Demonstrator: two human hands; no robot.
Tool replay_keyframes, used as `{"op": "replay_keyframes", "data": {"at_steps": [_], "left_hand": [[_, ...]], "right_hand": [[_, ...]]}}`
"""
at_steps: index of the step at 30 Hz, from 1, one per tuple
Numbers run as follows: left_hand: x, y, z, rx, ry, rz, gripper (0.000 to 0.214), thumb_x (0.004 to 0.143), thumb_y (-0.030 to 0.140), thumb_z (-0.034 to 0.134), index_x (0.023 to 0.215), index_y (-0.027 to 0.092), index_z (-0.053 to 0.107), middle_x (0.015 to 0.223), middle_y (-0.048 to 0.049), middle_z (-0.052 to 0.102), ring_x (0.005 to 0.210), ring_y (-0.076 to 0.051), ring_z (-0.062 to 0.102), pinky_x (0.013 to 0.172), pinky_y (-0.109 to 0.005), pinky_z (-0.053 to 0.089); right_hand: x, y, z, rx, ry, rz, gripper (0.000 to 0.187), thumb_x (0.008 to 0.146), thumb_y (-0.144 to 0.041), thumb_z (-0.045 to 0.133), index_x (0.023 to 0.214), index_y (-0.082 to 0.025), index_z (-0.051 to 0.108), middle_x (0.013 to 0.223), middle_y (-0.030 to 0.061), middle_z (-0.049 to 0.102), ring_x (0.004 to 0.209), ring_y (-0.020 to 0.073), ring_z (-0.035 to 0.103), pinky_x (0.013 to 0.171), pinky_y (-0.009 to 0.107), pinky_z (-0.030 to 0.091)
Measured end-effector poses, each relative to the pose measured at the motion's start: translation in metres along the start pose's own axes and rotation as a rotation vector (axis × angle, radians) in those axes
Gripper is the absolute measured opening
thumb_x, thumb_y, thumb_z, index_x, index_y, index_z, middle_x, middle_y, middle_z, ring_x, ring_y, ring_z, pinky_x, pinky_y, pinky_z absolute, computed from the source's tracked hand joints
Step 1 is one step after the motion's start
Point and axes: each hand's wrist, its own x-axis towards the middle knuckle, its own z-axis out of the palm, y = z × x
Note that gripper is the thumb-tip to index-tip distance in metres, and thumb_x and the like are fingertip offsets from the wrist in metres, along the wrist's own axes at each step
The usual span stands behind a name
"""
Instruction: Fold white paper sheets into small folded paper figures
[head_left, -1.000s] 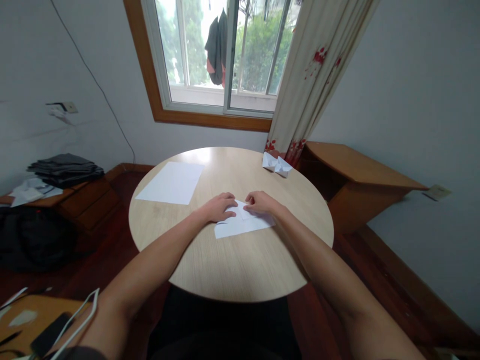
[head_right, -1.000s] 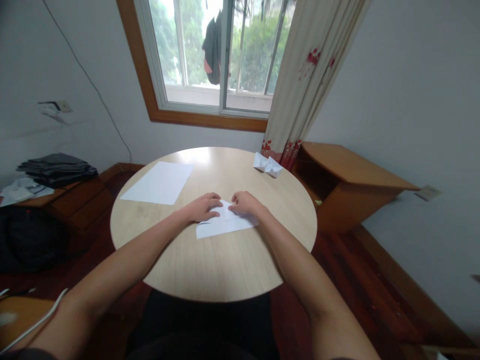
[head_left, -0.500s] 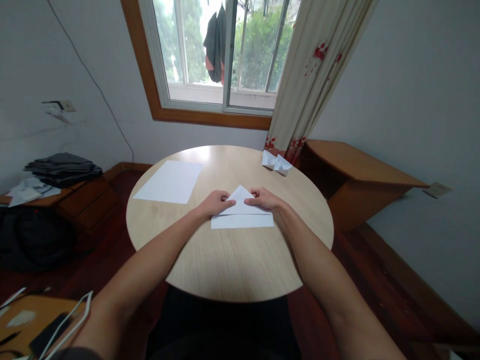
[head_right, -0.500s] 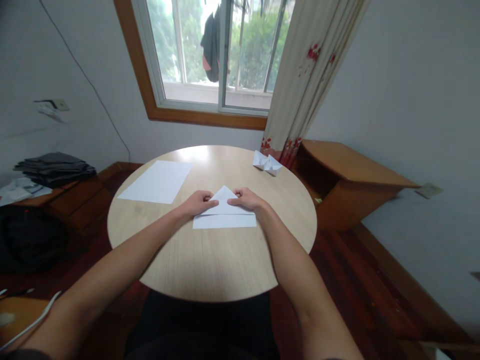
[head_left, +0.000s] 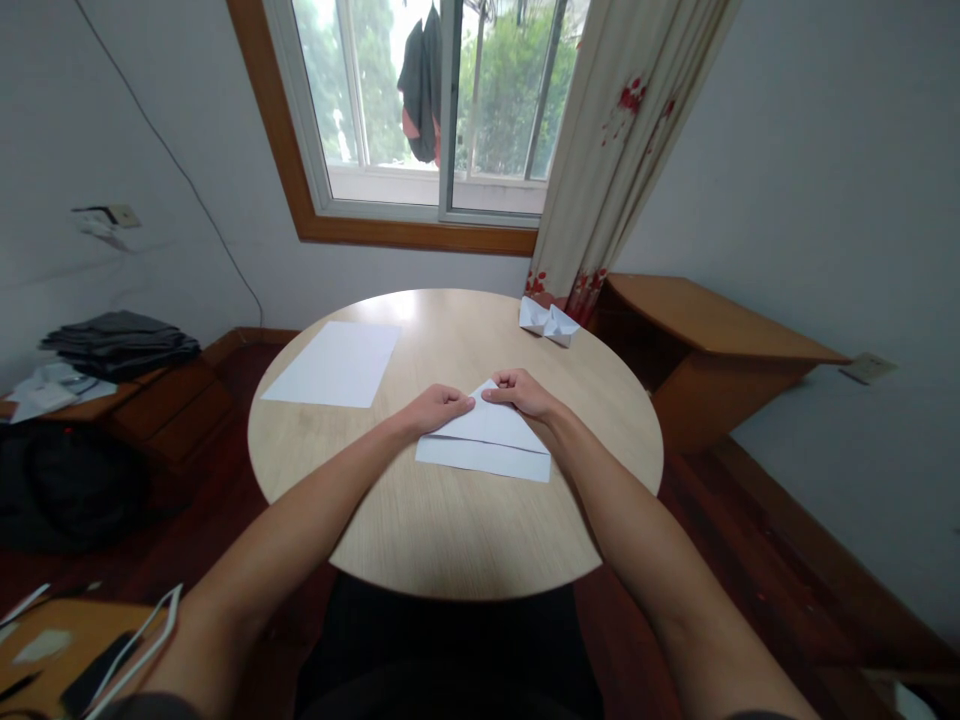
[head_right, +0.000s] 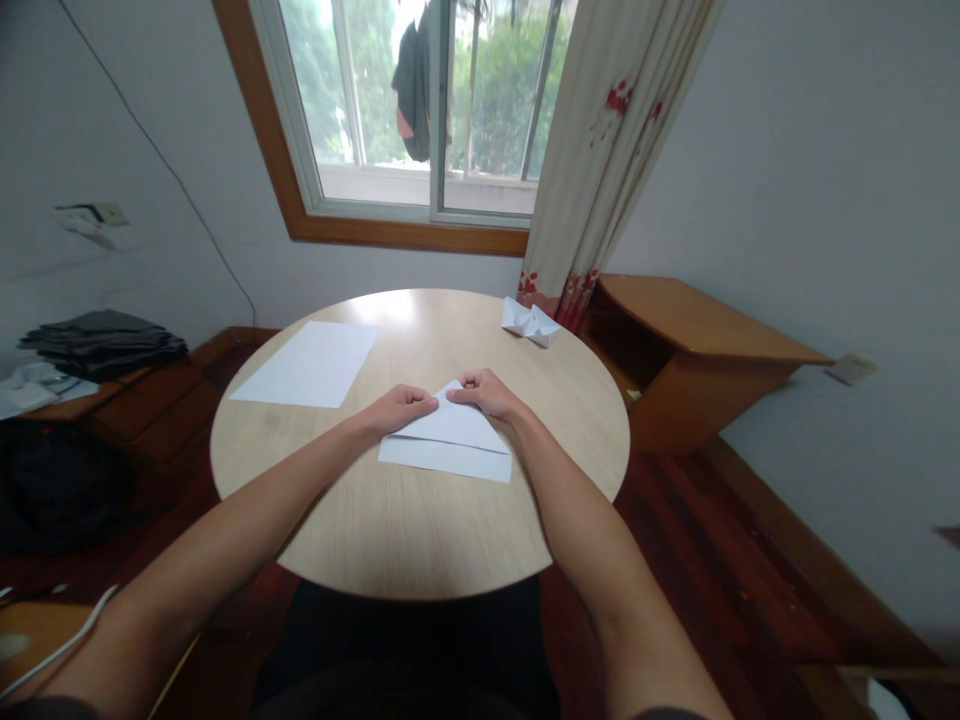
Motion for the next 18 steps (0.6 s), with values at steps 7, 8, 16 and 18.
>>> {"op": "replay_keyframes", "data": {"at_steps": [7, 8, 16, 18], "left_hand": [[-0.0016, 0.0043, 0.0019, -0.043, 0.002, 0.000, 0.051, 0.071, 0.062, 0.060, 0.056, 0.014, 0.050, 0.051, 0.0039, 0.038, 0.047, -0.006, 0.034, 0.043, -0.021, 0.020], [-0.0020, 0.0046, 0.0017, -0.058, -0.006, -0.006, 0.051, 0.070, 0.062, 0.061, 0.057, 0.014, 0.050, 0.051, 0.0039, 0.039, 0.046, -0.006, 0.034, 0.043, -0.021, 0.020], [-0.0042, 0.0075, 0.0003, -0.108, -0.061, -0.038, 0.050, 0.071, 0.061, 0.061, 0.061, 0.013, 0.054, 0.052, 0.0020, 0.046, 0.046, -0.008, 0.039, 0.042, -0.020, 0.023], [-0.0051, 0.0090, 0.0002, -0.095, -0.062, -0.046, 0.050, 0.070, 0.061, 0.061, 0.060, 0.013, 0.054, 0.053, 0.0018, 0.046, 0.046, -0.008, 0.039, 0.043, -0.020, 0.023]], "right_hand": [[-0.0026, -0.0038, 0.0025, -0.045, 0.011, 0.008, 0.036, 0.058, -0.043, 0.076, 0.067, -0.014, 0.058, 0.054, -0.0027, 0.058, 0.046, 0.0082, 0.048, 0.043, 0.020, 0.032], [-0.0029, -0.0041, 0.0030, -0.051, 0.015, 0.002, 0.036, 0.058, -0.045, 0.076, 0.067, -0.014, 0.058, 0.054, -0.0029, 0.057, 0.046, 0.0082, 0.048, 0.043, 0.020, 0.031], [-0.0030, -0.0048, -0.0003, -0.069, -0.019, -0.041, 0.044, 0.064, -0.056, 0.070, 0.064, -0.014, 0.058, 0.046, -0.0052, 0.048, 0.041, 0.0059, 0.038, 0.040, 0.020, 0.024], [-0.0037, -0.0057, -0.0021, -0.093, -0.023, -0.054, 0.046, 0.065, -0.058, 0.069, 0.061, -0.014, 0.056, 0.043, -0.0060, 0.043, 0.039, 0.0053, 0.035, 0.039, 0.020, 0.021]]}}
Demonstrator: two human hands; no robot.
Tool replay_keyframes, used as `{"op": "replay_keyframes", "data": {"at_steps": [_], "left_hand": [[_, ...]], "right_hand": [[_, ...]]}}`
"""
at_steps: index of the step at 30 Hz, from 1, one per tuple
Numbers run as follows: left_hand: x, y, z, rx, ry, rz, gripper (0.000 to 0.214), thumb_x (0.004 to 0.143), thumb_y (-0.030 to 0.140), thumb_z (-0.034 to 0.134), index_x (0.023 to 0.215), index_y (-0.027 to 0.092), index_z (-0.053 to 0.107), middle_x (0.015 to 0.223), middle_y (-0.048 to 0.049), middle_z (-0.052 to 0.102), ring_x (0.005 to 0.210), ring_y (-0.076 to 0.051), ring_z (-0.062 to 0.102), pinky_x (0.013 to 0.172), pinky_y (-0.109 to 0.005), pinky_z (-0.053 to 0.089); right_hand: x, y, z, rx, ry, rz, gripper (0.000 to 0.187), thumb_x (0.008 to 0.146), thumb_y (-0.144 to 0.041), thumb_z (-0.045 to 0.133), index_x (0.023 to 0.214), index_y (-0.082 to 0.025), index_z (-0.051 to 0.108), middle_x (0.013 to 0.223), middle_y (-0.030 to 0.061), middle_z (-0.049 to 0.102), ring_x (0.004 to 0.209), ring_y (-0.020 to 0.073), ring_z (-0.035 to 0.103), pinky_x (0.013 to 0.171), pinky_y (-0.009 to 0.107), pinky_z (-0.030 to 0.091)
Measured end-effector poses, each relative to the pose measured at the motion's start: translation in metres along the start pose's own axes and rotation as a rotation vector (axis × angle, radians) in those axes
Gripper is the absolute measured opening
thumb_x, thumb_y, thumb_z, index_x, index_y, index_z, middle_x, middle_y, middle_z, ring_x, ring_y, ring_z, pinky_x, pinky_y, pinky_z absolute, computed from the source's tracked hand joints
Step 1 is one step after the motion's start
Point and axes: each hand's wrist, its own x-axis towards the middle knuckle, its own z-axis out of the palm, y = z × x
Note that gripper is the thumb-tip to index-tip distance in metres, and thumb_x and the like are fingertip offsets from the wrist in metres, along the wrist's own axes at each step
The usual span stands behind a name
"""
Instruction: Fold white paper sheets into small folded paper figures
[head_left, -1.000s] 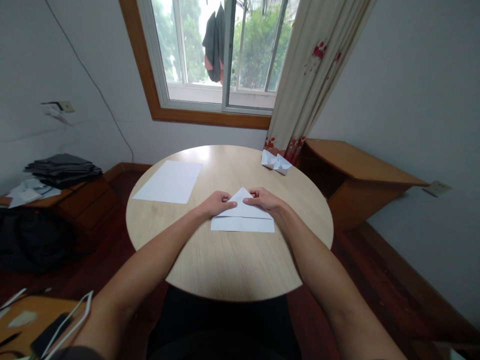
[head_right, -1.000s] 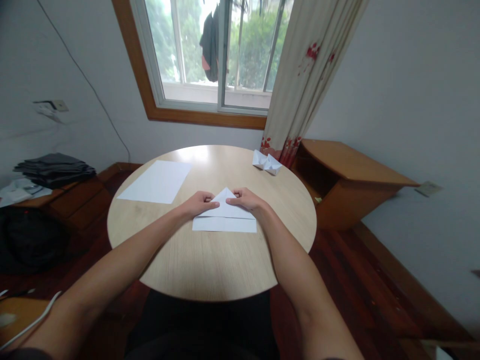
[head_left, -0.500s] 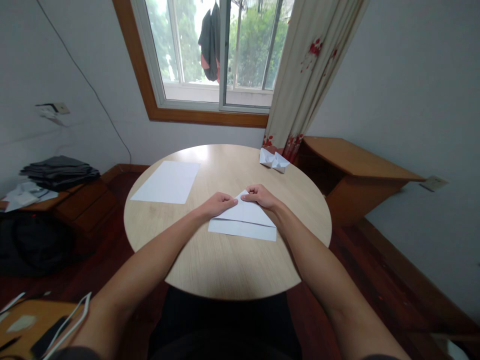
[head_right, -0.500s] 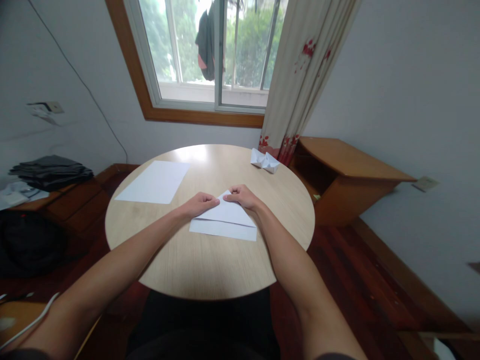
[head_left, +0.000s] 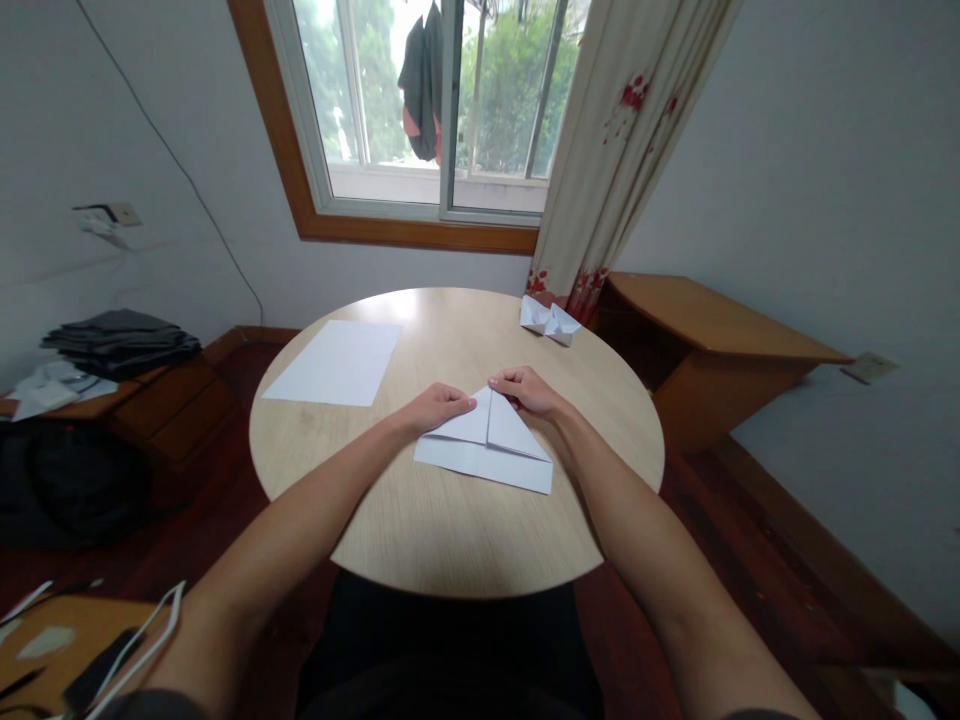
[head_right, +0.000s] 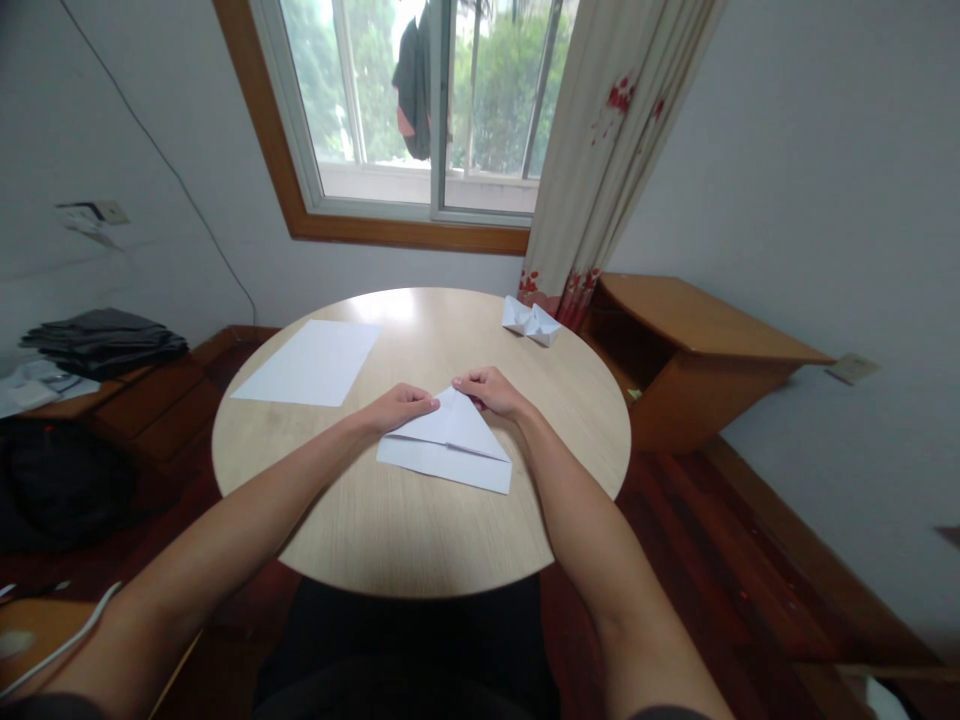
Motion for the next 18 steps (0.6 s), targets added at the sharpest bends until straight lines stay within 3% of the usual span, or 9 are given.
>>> {"op": "replay_keyframes", "data": {"at_steps": [18], "left_hand": [[-0.0013, -0.0013, -0.0010, -0.024, -0.045, -0.029, 0.047, 0.072, 0.058, 0.062, 0.061, 0.014, 0.051, 0.052, 0.0033, 0.044, 0.044, -0.007, 0.036, 0.043, -0.021, 0.022]], "right_hand": [[-0.0021, -0.0006, -0.0013, -0.109, -0.027, -0.029, 0.043, 0.066, -0.053, 0.071, 0.069, -0.012, 0.060, 0.046, -0.0057, 0.045, 0.041, 0.0050, 0.036, 0.039, 0.020, 0.021]]}}
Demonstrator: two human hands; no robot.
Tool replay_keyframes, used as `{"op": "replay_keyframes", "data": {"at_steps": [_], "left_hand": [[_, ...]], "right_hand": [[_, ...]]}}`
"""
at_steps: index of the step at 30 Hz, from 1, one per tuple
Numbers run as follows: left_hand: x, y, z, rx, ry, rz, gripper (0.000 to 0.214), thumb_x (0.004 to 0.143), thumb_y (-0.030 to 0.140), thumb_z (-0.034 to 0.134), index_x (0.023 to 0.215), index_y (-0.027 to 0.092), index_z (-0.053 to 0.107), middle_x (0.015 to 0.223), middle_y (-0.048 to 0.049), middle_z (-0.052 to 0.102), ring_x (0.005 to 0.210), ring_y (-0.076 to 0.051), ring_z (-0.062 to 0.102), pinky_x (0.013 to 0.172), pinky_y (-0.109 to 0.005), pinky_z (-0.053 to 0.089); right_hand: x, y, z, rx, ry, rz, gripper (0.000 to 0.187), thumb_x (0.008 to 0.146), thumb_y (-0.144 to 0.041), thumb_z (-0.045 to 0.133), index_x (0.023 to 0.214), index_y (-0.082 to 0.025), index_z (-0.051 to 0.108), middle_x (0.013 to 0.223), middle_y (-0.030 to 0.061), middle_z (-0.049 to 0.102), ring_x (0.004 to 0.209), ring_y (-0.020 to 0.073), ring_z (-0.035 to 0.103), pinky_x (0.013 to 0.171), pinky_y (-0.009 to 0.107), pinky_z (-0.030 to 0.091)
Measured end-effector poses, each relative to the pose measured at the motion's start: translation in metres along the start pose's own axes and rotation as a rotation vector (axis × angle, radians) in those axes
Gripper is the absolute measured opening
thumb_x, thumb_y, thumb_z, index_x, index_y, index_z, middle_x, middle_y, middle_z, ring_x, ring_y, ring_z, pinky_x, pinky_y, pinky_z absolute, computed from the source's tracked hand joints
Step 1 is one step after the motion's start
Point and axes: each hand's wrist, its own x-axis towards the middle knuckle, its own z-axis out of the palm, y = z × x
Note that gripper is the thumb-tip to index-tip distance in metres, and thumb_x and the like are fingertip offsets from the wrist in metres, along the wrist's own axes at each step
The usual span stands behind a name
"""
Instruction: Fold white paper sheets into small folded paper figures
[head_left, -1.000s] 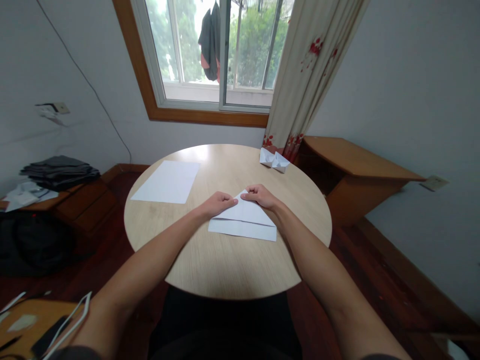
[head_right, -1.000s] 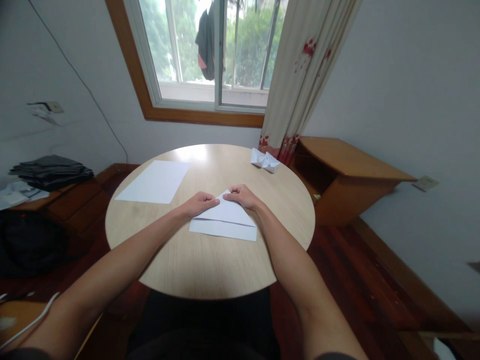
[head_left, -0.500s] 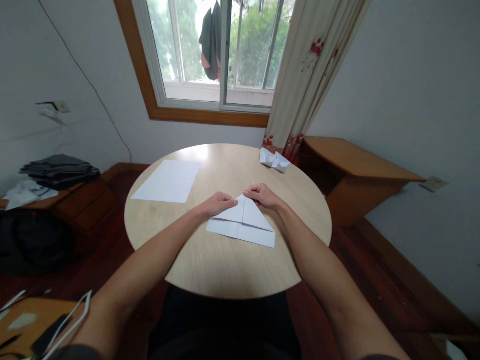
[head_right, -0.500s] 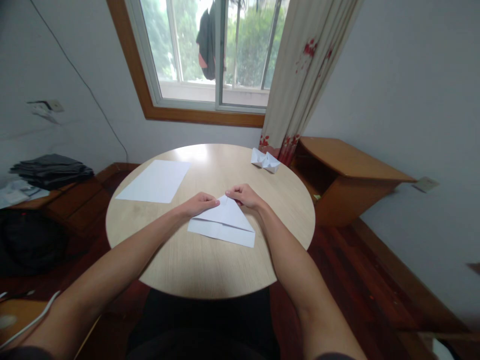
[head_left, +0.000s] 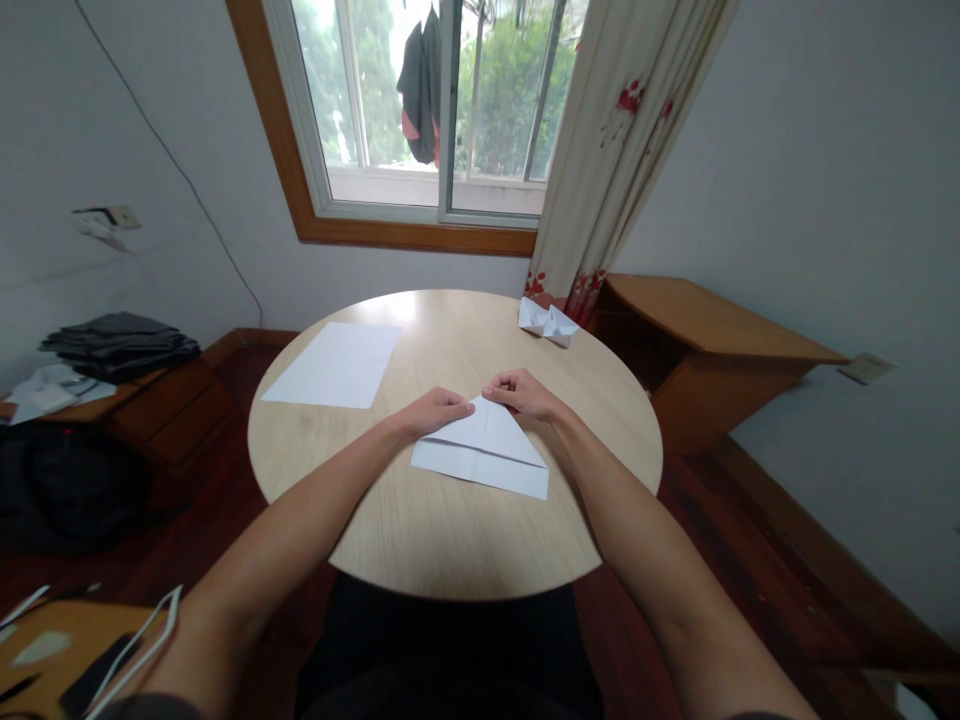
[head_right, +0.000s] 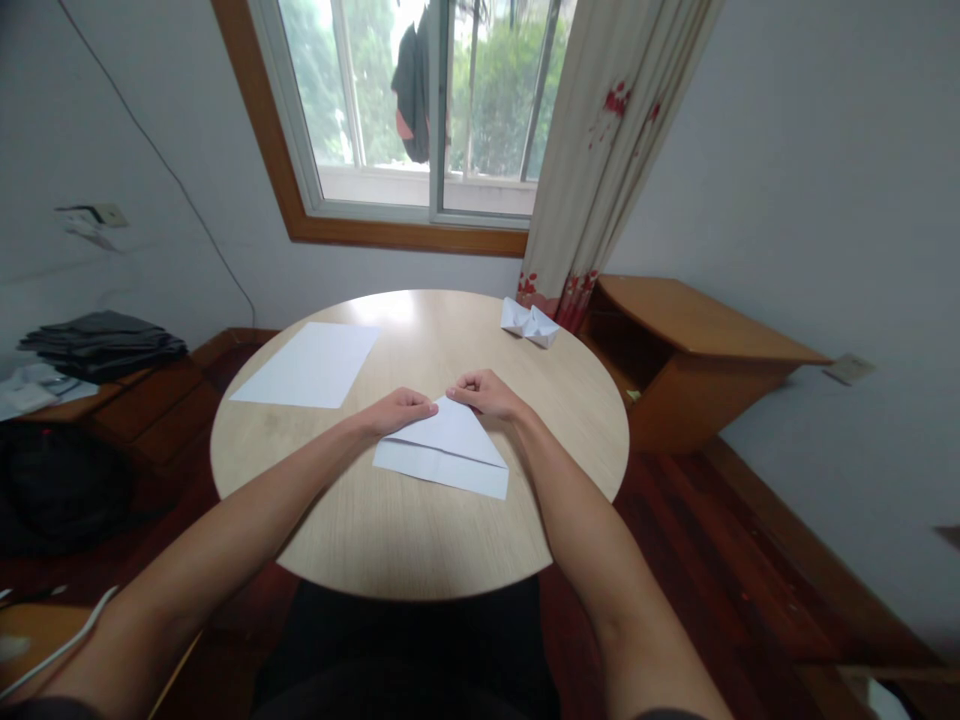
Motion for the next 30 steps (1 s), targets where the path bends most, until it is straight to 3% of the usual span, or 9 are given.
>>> {"op": "replay_keyframes", "data": {"at_steps": [9, 16, 23, 30], "left_hand": [[0.000, -0.002, 0.000, -0.039, -0.042, -0.007, 0.046, 0.071, 0.057, 0.064, 0.062, 0.013, 0.054, 0.054, 0.0021, 0.048, 0.046, -0.007, 0.039, 0.044, -0.021, 0.026], [0.004, -0.001, 0.004, 0.027, 0.018, 0.030, 0.051, 0.072, 0.062, 0.059, 0.061, 0.012, 0.056, 0.054, 0.0020, 0.047, 0.048, -0.008, 0.041, 0.046, -0.021, 0.027], [0.002, 0.003, 0.004, 0.093, 0.005, 0.063, 0.049, 0.073, 0.060, 0.057, 0.062, 0.012, 0.057, 0.054, 0.0019, 0.046, 0.049, -0.008, 0.040, 0.046, -0.021, 0.027], [0.003, 0.003, 0.005, 0.114, 0.052, 0.112, 0.045, 0.072, 0.055, 0.059, 0.063, 0.012, 0.057, 0.055, 0.0030, 0.044, 0.051, -0.007, 0.037, 0.045, -0.020, 0.023]], "right_hand": [[-0.001, 0.002, -0.002, -0.058, -0.056, -0.014, 0.043, 0.064, -0.052, 0.073, 0.072, -0.011, 0.062, 0.048, -0.0054, 0.047, 0.042, 0.0051, 0.037, 0.040, 0.020, 0.023], [0.000, 0.001, 0.002, -0.062, -0.047, -0.017, 0.044, 0.062, -0.053, 0.074, 0.066, -0.012, 0.060, 0.047, -0.0048, 0.048, 0.041, 0.0056, 0.038, 0.039, 0.020, 0.024], [-0.003, -0.003, 0.001, -0.059, -0.146, -0.012, 0.043, 0.067, -0.052, 0.072, 0.059, -0.013, 0.056, 0.044, -0.0057, 0.043, 0.041, 0.0050, 0.036, 0.039, 0.020, 0.022], [-0.005, -0.008, 0.005, -0.111, -0.123, -0.062, 0.045, 0.067, -0.054, 0.069, 0.056, -0.013, 0.054, 0.042, -0.0060, 0.041, 0.040, 0.0047, 0.034, 0.040, 0.020, 0.019]]}}
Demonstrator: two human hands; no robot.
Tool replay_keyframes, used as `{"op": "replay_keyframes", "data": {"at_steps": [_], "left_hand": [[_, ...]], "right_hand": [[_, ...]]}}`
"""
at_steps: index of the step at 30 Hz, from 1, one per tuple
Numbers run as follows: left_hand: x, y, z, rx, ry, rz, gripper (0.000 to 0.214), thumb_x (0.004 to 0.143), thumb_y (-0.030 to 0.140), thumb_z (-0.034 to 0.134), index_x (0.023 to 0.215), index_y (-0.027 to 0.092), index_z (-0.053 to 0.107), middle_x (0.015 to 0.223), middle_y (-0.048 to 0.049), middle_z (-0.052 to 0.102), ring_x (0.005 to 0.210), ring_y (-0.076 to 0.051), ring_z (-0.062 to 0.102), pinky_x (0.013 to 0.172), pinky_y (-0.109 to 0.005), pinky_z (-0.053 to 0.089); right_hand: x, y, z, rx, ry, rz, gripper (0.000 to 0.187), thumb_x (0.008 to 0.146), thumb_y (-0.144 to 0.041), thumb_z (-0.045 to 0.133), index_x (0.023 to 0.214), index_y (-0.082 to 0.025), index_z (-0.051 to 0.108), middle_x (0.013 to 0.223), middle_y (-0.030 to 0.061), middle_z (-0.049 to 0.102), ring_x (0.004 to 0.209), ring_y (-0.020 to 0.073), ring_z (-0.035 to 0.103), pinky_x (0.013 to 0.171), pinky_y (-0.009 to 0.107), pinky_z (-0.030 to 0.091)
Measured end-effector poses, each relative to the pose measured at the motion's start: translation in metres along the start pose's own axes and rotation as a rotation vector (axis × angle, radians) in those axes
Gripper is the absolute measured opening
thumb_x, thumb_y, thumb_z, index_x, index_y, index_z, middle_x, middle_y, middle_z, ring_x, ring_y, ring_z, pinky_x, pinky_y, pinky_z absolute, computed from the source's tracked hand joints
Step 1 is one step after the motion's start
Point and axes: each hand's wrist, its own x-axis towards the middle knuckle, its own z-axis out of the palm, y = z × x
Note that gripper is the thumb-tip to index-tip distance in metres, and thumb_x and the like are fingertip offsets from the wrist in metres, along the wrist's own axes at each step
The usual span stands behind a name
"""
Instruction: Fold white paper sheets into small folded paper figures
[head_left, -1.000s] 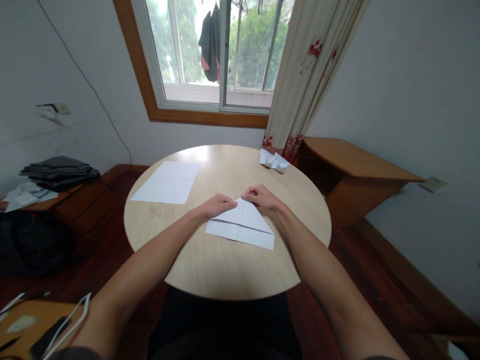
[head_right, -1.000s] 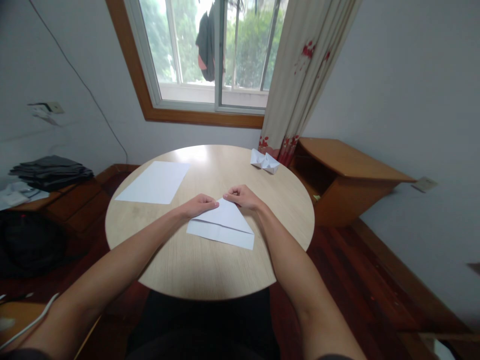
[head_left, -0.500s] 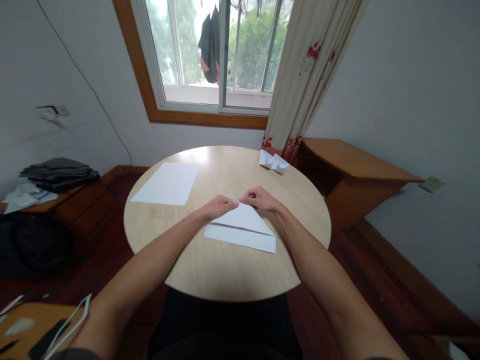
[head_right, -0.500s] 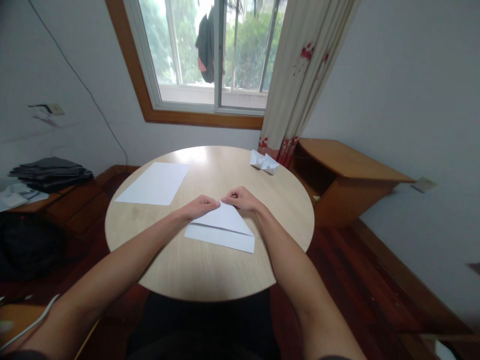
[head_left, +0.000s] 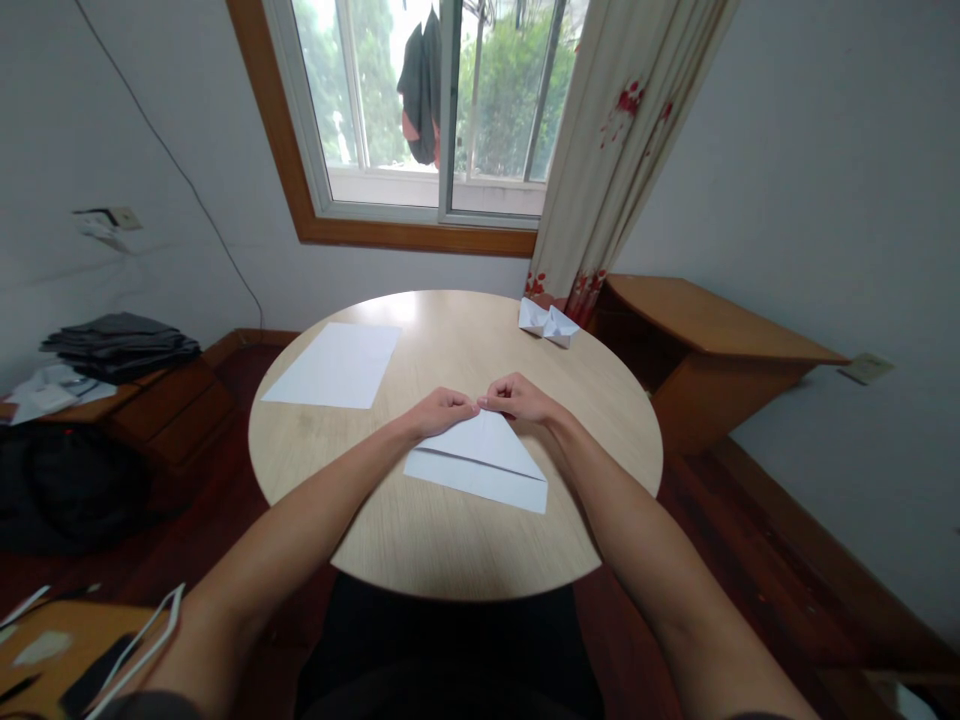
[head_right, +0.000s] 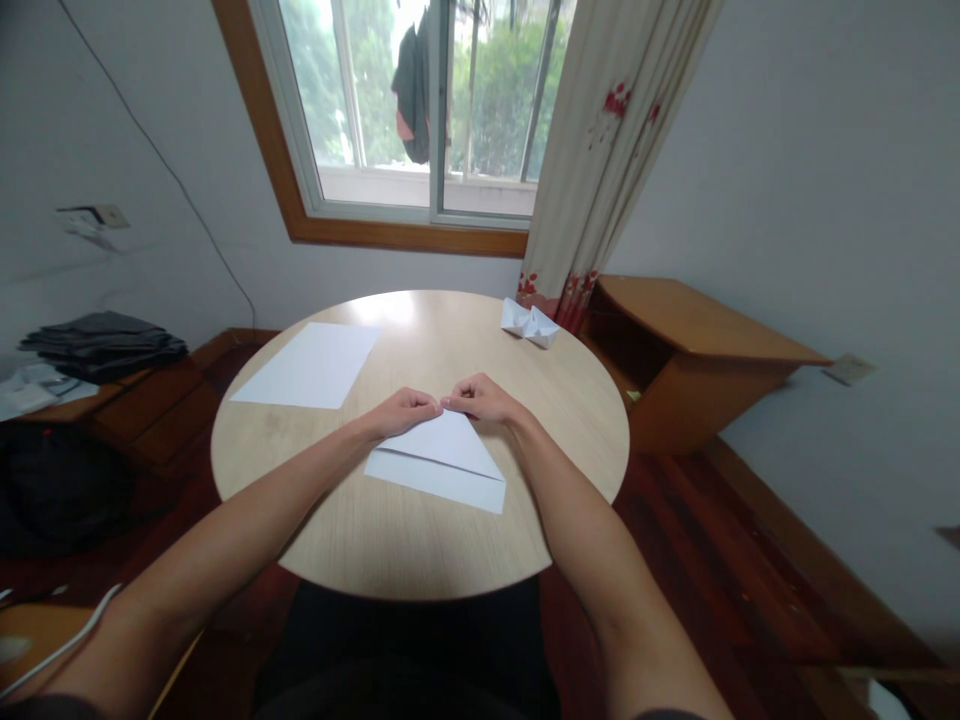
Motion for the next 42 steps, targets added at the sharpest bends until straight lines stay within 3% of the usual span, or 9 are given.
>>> {"op": "replay_keyframes", "data": {"at_steps": [6, 13, 28, 34, 42], "left_hand": [[0.002, -0.004, 0.000, -0.087, -0.027, 0.004, 0.041, 0.074, 0.053, 0.058, 0.068, 0.012, 0.057, 0.056, 0.0031, 0.045, 0.050, -0.008, 0.039, 0.047, -0.020, 0.025], [0.002, -0.004, 0.000, 0.040, 0.011, -0.027, 0.042, 0.075, 0.053, 0.057, 0.061, 0.013, 0.054, 0.053, 0.0039, 0.041, 0.049, -0.007, 0.036, 0.046, -0.021, 0.022], [-0.001, -0.001, 0.003, 0.041, 0.038, -0.058, 0.049, 0.075, 0.059, 0.056, 0.055, 0.016, 0.044, 0.050, 0.0052, 0.032, 0.046, -0.006, 0.028, 0.044, -0.023, 0.016], [0.002, -0.006, 0.002, 0.110, 0.075, 0.003, 0.050, 0.077, 0.059, 0.053, 0.054, 0.016, 0.044, 0.051, 0.0049, 0.030, 0.048, -0.007, 0.027, 0.046, -0.023, 0.015], [0.001, -0.008, 0.003, 0.094, 0.056, -0.012, 0.050, 0.077, 0.060, 0.053, 0.055, 0.017, 0.040, 0.052, 0.0049, 0.028, 0.048, -0.006, 0.025, 0.045, -0.023, 0.014]], "right_hand": [[-0.001, -0.004, 0.003, 0.034, 0.013, 0.021, 0.045, 0.065, -0.056, 0.070, 0.060, -0.013, 0.056, 0.044, -0.0054, 0.044, 0.041, 0.0054, 0.037, 0.039, 0.020, 0.023], [0.001, -0.003, 0.003, 0.021, 0.036, 0.012, 0.043, 0.065, -0.053, 0.070, 0.061, -0.013, 0.057, 0.043, -0.0062, 0.043, 0.040, 0.0050, 0.034, 0.039, 0.020, 0.021], [0.001, 0.012, -0.007, 0.005, 0.012, 0.024, 0.046, 0.066, -0.057, 0.069, 0.070, -0.012, 0.059, 0.049, -0.0055, 0.046, 0.045, 0.0060, 0.037, 0.042, 0.020, 0.024], [0.000, 0.006, -0.004, -0.012, 0.037, 0.039, 0.048, 0.063, -0.058, 0.071, 0.057, -0.016, 0.048, 0.046, -0.0067, 0.040, 0.044, 0.0053, 0.033, 0.041, 0.021, 0.020], [-0.003, 0.002, -0.009, -0.027, 0.072, 0.040, 0.048, 0.062, -0.056, 0.072, 0.055, -0.017, 0.043, 0.046, -0.0075, 0.036, 0.044, 0.0050, 0.030, 0.042, 0.021, 0.018]]}}
